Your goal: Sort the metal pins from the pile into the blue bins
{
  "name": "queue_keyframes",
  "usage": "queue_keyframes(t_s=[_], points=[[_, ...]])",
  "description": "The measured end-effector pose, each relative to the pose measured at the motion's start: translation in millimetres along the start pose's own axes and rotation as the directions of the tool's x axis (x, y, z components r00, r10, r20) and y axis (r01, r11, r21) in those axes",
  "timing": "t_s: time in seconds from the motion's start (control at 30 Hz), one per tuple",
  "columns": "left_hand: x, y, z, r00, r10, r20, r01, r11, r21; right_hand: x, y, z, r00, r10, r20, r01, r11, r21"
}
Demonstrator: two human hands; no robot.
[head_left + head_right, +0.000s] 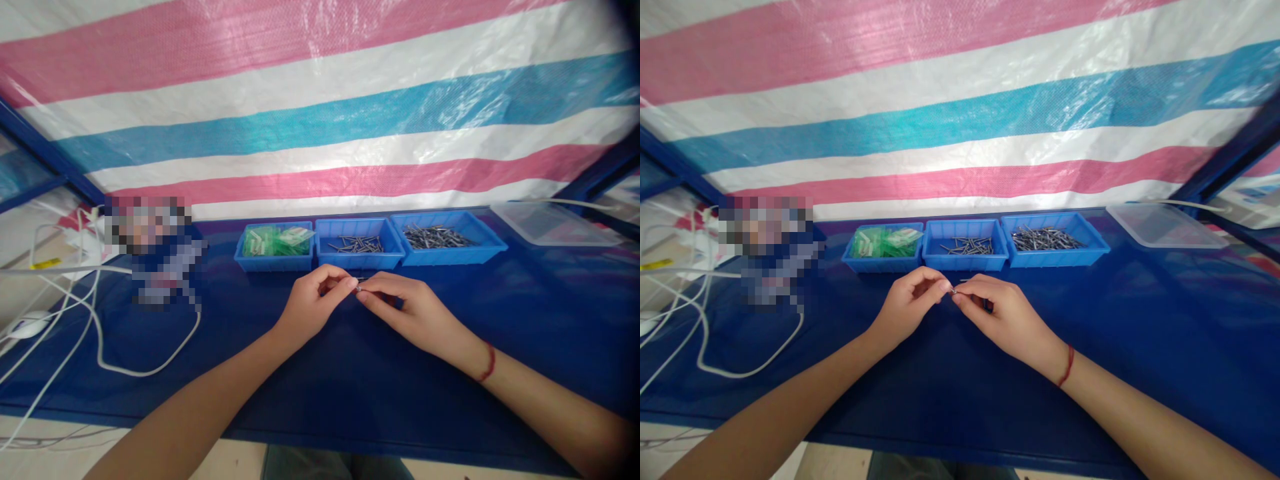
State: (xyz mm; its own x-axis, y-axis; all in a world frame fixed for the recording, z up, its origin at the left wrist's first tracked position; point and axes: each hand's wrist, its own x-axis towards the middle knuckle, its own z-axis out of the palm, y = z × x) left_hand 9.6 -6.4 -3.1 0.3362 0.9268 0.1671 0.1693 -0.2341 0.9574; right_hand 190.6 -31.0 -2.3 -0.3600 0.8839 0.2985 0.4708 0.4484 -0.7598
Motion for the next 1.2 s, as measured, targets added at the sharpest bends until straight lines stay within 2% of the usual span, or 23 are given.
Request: queue_keyframes(t_s=[0.17,0.6,0.83,1.0,1.1,1.2], points=[[-1,-3,-0.5,0.999,0.03,-0.017,-0.029,0.997,0.074,0,1,0,0.999,0.031,-0.021,-0.03,0.999,0.032],[1,-9,-1.0,0.998,0.058,0.01,-0.059,0.994,0.089,1,6,0,0.986,0.079,-0.148,-0.063,0.992,0.11],[1,-8,-0.2,0.997,0.055,0.051,-0.063,0.981,0.184,1,5,-6,0.979,-0.009,-0.202,0.009,1.0,0.001],[0,-8,-0.1,0.982,0.115,0.147,-0.157,0.935,0.319,4,6,-13,0.983,-0.059,-0.173,0.049,0.997,-0.061],[-1,-8,-0.6,0.965,0.168,0.202,-0.239,0.88,0.411,9,15,-31,0.954,-0.054,-0.295,0.02,0.993,-0.117],[0,-9,-1.2,0.931,0.24,0.276,-0.349,0.807,0.476,12,33,-58,0.865,-0.002,-0.501,-0.135,0.962,-0.236]])
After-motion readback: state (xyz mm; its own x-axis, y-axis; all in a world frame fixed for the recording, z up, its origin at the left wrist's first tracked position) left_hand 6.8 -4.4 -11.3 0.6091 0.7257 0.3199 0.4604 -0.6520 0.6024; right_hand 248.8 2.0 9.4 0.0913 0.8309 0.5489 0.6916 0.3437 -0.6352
